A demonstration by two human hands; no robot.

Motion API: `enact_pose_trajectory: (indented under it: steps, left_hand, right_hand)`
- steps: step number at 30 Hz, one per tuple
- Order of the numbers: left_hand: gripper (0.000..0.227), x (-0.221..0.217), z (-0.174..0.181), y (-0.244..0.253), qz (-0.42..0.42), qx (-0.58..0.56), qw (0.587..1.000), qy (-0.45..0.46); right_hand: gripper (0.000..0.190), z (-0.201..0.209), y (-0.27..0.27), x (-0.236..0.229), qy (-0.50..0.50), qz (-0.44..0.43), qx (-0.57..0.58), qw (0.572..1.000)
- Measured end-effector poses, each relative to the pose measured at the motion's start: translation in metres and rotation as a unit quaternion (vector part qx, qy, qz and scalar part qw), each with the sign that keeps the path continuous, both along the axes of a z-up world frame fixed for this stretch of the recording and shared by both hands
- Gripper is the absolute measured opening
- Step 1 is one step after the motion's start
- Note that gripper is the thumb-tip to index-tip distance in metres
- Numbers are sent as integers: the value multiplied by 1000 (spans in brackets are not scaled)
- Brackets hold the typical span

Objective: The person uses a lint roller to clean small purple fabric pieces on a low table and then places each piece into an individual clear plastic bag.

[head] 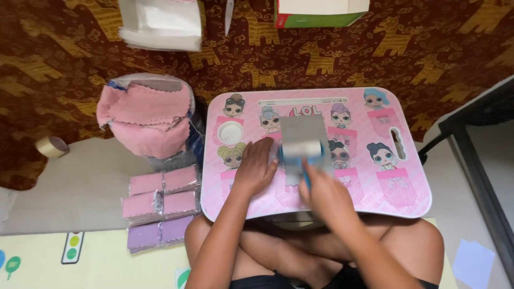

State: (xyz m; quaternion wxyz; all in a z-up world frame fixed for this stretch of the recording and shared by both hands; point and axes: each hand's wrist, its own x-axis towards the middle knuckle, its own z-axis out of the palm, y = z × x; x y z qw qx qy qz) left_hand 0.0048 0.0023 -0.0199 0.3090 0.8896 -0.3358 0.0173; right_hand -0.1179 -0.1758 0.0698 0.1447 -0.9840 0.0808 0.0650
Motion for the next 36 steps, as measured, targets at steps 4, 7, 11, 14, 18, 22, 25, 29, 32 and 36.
enact_pose_trajectory:
  steps: [4, 7, 11, 14, 18, 22, 25, 29, 32, 36]
  left_hand:
    - [66, -7, 17, -1, -23, 13, 999, -22]
    - [72, -8, 20, -3, -52, 67, 995, -61]
    - [84, -11, 27, -5, -51, 102, 991, -64]
    - [84, -8, 37, -6, -49, 137, 989, -32]
    - [89, -9, 35, -5, -50, 161, 986, -5]
    - [79, -9, 38, -4, -45, 155, 987, -14]
    - [75, -9, 35, -4, -42, 151, 988, -15]
    - [76, -8, 32, -5, -41, 143, 989, -18]
    - [77, -10, 37, -6, -42, 145, 988, -18]
    - [81, -11, 45, -5, -45, 133, 990, -3]
  right_hand:
    - [69, -15, -4, -76, -11, -17, -12, 1000]
    - [64, -1, -16, -96, 14, -59, 94, 994]
    - [61, -7, -39, -77, -31, -90, 31, 995]
    - [54, -7, -52, -30, -11, -84, 34, 996]
    - [47, -1, -69, 48, -43, -55, 33, 997]
    - [51, 3, -83, 90, -50, -51, 31, 997]
    - [50, 23, -70, 58, -36, -37, 37, 998]
    - [50, 35, -48, -29, 47, -64, 53, 995]
    - [51, 36, -43, -78, 89, -72, 48, 992]
    - [51, 28, -48, -94, 80, -73, 29, 994]
